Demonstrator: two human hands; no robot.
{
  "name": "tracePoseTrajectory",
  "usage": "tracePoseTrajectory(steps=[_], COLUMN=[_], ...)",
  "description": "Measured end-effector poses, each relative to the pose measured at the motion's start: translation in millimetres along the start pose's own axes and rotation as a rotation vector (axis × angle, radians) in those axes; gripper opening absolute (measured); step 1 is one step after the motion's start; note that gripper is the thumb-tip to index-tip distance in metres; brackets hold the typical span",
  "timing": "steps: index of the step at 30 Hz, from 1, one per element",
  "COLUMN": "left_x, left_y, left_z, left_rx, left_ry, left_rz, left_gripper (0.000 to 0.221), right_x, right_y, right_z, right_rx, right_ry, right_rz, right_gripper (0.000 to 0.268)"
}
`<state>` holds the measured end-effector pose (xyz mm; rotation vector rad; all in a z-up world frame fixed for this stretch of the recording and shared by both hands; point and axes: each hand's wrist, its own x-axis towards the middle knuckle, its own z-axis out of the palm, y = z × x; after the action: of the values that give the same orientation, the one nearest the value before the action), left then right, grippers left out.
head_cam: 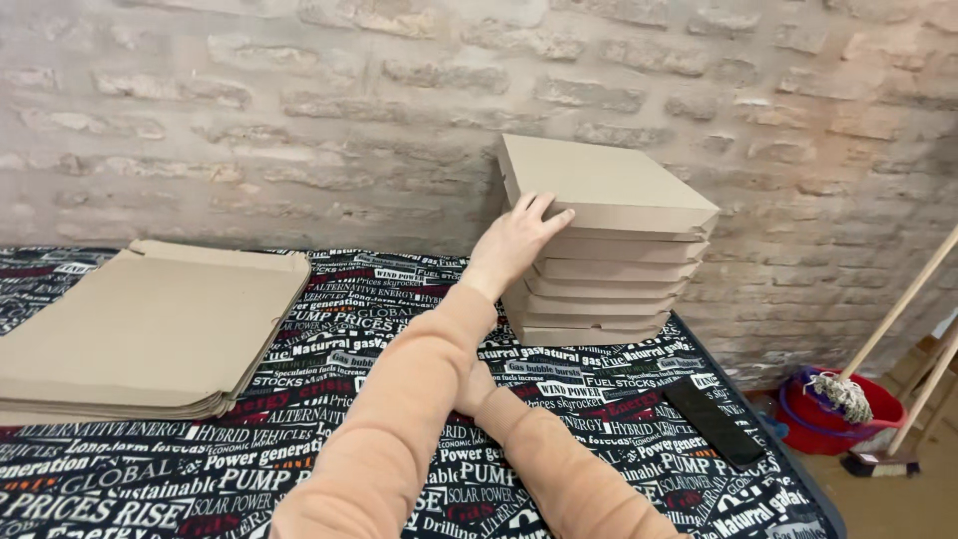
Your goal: The person assembles cardboard boxes by hand, folding the sides and tucking in the flaps before placing each completed box onto a stack.
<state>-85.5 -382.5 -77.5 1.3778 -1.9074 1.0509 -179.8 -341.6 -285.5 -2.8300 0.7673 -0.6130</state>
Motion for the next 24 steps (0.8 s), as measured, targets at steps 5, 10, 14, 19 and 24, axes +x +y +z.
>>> tracePoseTrajectory(steps=[5, 10, 14, 19, 24], left_x=[27, 33, 21, 8, -34], left_y=[40, 60, 50, 27, 35], left_z=[-10, -60, -63, -6, -70], left_rx=[-0.058, -0.064, 0.010, -0.035, -0.191], left_ry=[-0.185, -0.410, -0.292, -0.365, -0.468], left_rz=[-0.093, -0.216, -0.202, -0.195, -0.133], left_gripper=[0.066, 0.097, 0.090, 0.103, 0.067], right_x=[-20, -30, -31, -22, -24], right_y=[-5, -2, -9, -5, -11], right_z=[-10, -26, -42, -54, -16], right_rx=[-0.017, -0.055, -0.071, -0.100, -0.093], right_ry=[0.012, 0.017, 0.037, 0.058, -0.010], right_rz=[0.069, 0.108, 0.137, 0.151, 0.093], right_gripper=[0.046, 0.043, 0.041, 0.038, 0.036])
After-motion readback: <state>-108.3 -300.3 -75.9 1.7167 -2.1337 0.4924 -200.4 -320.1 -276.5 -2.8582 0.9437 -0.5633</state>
